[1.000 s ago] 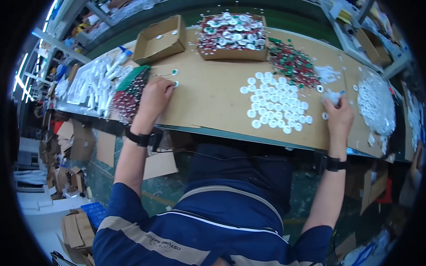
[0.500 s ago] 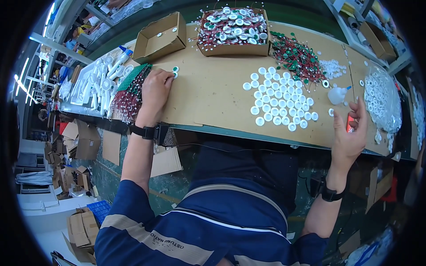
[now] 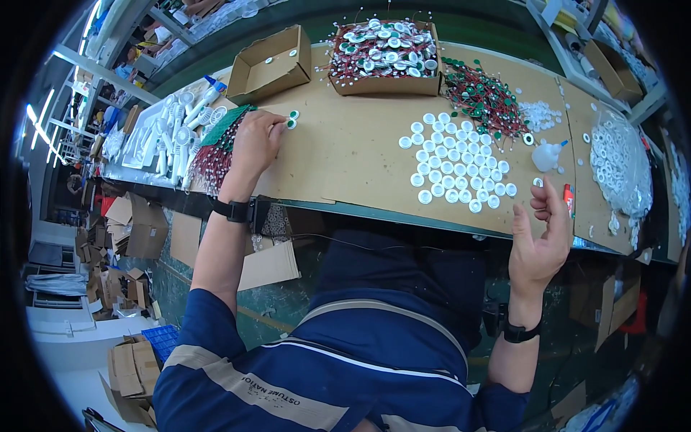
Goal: The person assembles electronic components by picking up a white plastic cap, applying glue from a bottle, and pressing a green circuit board with wires into the cap. This process is repeated for multiple units, with the person occasionally moving items on the table.
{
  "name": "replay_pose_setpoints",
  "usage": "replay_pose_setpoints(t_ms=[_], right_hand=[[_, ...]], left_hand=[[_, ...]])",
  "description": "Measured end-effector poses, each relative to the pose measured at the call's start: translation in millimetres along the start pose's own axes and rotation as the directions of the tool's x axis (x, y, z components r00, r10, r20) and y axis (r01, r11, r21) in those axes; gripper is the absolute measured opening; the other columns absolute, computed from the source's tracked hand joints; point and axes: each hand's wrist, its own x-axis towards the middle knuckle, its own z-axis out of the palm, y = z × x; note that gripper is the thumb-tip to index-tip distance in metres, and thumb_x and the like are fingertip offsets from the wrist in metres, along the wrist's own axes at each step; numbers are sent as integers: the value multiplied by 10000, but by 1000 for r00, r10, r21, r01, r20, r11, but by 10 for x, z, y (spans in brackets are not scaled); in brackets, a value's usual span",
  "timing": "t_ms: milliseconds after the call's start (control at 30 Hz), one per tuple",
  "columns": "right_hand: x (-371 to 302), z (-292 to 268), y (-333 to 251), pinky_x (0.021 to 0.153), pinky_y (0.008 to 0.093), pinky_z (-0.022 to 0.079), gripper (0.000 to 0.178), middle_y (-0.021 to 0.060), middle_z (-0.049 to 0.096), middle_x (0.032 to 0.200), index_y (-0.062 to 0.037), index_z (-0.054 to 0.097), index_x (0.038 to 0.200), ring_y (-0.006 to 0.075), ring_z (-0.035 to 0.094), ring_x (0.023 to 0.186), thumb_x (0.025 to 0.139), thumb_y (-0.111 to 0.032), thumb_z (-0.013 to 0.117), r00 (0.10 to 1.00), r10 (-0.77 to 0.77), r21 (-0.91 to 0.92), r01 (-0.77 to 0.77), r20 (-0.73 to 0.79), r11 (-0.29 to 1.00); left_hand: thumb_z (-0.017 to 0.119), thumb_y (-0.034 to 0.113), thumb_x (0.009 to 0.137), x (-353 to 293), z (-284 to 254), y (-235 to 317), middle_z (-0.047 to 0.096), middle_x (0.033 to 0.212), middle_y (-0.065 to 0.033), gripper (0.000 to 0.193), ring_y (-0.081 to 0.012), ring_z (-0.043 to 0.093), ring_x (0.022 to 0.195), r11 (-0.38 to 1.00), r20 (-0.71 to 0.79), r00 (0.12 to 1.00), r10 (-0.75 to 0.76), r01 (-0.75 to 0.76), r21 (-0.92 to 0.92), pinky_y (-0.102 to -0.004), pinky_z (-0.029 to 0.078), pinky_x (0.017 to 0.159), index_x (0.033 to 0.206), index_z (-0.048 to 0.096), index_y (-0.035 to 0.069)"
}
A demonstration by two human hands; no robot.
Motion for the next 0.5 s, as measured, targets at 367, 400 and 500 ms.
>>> replay_pose_setpoints(t_ms=[367,400,500], right_hand=[[536,365,-56,954,409,623,281,167,822,1151,8,814,1282,322,792,1050,1016,-81,815,984,-108,-130,127,139,983],[620,369,-11,962,442,621,271,176,820,1165,1,818,1271,358,786,1070,1015,-87,804,975,-153,-221,187,162,957],[795,443,65,977,492,616,257,186,819,1191,-10,825,1257,405,774,1107,1018,-94,783,956,-184,-323,252,228,912]], left_hand=[[830,53,959,-262,88,1086,798,1105,-179,153,-401,748,1115,896,29,984,175,-147,-419,-490,602,1025,1108,828,16],[830,49,959,-275,139,1215,797,1109,-178,161,-403,749,1116,863,62,975,213,-158,-479,-489,603,1025,1116,824,15],[832,52,963,-352,277,1533,798,1138,-167,184,-393,744,1126,798,69,958,278,-191,-572,-478,604,1028,1146,825,28]])
